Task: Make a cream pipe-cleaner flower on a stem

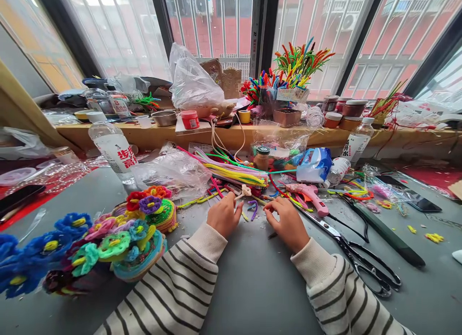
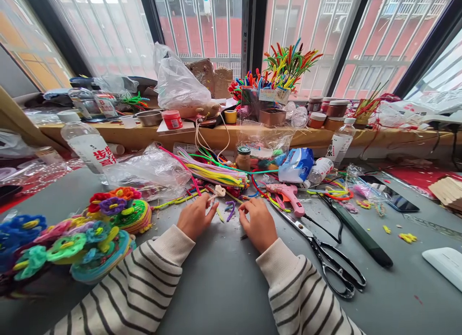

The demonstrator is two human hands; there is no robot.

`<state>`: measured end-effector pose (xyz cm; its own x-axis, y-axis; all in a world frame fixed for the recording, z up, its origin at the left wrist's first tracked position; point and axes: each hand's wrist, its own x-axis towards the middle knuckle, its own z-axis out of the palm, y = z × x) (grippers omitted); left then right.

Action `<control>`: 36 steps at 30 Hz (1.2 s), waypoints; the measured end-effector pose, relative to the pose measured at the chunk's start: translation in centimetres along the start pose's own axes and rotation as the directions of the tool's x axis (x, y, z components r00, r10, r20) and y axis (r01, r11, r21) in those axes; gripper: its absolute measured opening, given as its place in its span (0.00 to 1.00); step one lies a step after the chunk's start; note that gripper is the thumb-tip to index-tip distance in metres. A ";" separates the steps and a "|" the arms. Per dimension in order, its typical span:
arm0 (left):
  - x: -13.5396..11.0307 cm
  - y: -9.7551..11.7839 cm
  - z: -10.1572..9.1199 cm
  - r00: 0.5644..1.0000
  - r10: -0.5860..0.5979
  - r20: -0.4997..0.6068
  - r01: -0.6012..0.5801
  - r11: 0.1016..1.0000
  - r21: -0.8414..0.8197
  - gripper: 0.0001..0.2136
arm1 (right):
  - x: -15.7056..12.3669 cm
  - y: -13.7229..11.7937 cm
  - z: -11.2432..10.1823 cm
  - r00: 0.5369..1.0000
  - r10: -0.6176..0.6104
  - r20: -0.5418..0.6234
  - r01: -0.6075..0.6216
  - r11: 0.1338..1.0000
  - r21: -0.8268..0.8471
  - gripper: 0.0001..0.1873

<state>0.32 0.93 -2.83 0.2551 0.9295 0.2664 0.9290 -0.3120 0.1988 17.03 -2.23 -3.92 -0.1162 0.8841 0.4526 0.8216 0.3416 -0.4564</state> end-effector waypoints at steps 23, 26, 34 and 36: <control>-0.1 0.5 -1.2 0.996 -0.084 0.039 0.089 0.983 -0.160 0.08 | -0.2 -0.9 0.7 0.983 -0.159 0.093 0.164 0.985 -0.052 0.11; 0.5 -1.0 -3.2 0.966 -0.238 -0.098 0.245 0.966 0.076 0.08 | -0.2 -0.6 0.9 0.995 -0.079 0.056 0.084 0.990 -0.112 0.10; 1.9 -4.9 -2.5 0.968 -0.245 0.053 0.217 0.924 0.316 0.07 | -0.3 -0.6 1.0 0.999 -0.043 -0.001 0.043 0.998 -0.053 0.09; 1.9 -4.9 -2.0 0.972 -0.231 0.032 0.209 0.924 0.321 0.07 | -0.3 -0.7 1.0 0.999 -0.033 -0.014 0.032 0.999 -0.038 0.09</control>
<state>-4.25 3.81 -1.35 0.0417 0.9823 0.1827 0.9975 -0.0306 -0.0631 15.94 -2.43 -4.51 -0.1350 0.8680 0.4779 0.8381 0.3573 -0.4123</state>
